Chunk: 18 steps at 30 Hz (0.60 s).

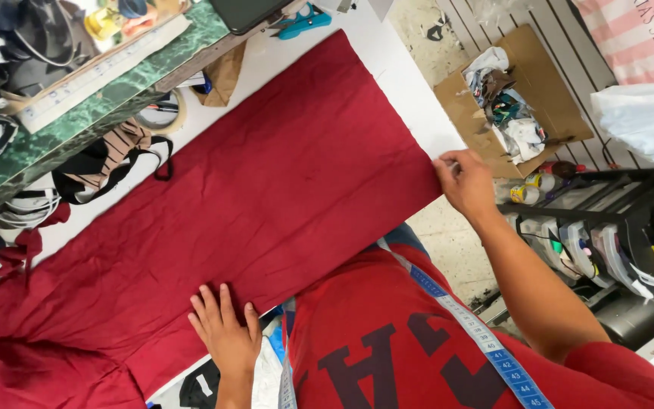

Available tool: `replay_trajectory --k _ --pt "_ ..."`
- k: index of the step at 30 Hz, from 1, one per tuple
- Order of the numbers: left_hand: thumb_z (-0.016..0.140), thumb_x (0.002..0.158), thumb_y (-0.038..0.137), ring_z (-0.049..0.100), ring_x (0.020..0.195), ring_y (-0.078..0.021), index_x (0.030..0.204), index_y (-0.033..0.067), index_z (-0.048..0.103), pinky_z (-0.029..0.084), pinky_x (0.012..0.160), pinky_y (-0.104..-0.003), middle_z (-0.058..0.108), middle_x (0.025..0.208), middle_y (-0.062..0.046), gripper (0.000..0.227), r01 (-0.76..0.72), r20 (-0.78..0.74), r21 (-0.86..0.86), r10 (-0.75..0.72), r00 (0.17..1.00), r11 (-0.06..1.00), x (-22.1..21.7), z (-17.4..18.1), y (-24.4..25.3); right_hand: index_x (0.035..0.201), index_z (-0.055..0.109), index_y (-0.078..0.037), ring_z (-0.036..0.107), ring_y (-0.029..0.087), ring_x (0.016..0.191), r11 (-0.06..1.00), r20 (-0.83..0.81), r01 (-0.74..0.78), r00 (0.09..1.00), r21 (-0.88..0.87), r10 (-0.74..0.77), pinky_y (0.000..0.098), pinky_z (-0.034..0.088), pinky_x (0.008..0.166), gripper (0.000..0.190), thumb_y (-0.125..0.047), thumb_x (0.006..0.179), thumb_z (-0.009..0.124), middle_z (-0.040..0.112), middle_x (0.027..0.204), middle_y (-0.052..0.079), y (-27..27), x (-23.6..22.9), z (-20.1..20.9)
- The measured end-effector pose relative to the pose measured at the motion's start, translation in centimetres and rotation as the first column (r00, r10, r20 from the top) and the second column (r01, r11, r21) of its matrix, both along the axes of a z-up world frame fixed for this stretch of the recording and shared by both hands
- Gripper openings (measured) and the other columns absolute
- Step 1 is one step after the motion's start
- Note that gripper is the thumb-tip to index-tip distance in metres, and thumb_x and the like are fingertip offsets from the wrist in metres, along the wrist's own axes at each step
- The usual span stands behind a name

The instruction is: The person lays a red fabric flat on a table and uses a measuring tape to measure its length and width. They then use a white marking tool to draw lines along the measured edges of the fabric.

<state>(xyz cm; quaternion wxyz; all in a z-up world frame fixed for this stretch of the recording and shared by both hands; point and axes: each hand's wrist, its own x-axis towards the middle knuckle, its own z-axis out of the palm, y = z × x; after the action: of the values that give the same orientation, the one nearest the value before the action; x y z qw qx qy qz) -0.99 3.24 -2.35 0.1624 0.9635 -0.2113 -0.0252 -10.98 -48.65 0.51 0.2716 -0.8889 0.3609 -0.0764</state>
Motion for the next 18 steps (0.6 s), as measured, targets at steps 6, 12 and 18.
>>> replay_trajectory --k 6,12,18 --pt "0.042 0.103 0.046 0.028 0.155 -0.0507 0.157 0.0103 0.045 0.024 0.122 -0.066 0.033 0.168 -0.023 0.065 -0.017 0.085 0.138 0.005 0.996 0.990 -1.7 -1.0 -0.9 0.106 0.072 -0.011 0.065 0.026 0.088 0.970 0.001 -0.156 0.987 -0.186 0.159 0.0415 0.053 0.071 0.034 -0.044 0.098 0.076 0.067 0.100 0.005 -2.1 2.8 -4.5" --pt "0.039 0.104 0.046 0.026 0.156 -0.0489 0.160 0.0142 0.041 0.021 0.124 -0.063 0.029 0.170 -0.021 0.064 -0.041 0.104 0.150 0.025 0.994 0.988 -0.9 1.5 -3.3 0.118 0.071 -0.012 0.068 0.029 0.083 0.928 0.001 -0.334 0.941 -0.164 0.339 0.0444 0.054 0.061 0.023 -0.026 0.101 0.064 0.066 0.099 0.007 -2.7 4.6 -2.3" --pt "0.066 0.094 0.023 0.041 0.148 -0.0426 0.151 0.0070 0.053 0.026 0.123 -0.054 0.046 0.159 -0.022 0.061 -0.065 0.267 -0.101 0.090 0.960 0.993 4.1 3.3 -17.8 0.102 0.077 -0.013 0.071 0.023 0.094 0.671 0.129 -0.667 0.671 -0.324 0.730 0.0347 0.057 0.088 0.011 -0.016 0.095 0.070 0.070 0.095 0.005 -2.9 7.0 -4.0"
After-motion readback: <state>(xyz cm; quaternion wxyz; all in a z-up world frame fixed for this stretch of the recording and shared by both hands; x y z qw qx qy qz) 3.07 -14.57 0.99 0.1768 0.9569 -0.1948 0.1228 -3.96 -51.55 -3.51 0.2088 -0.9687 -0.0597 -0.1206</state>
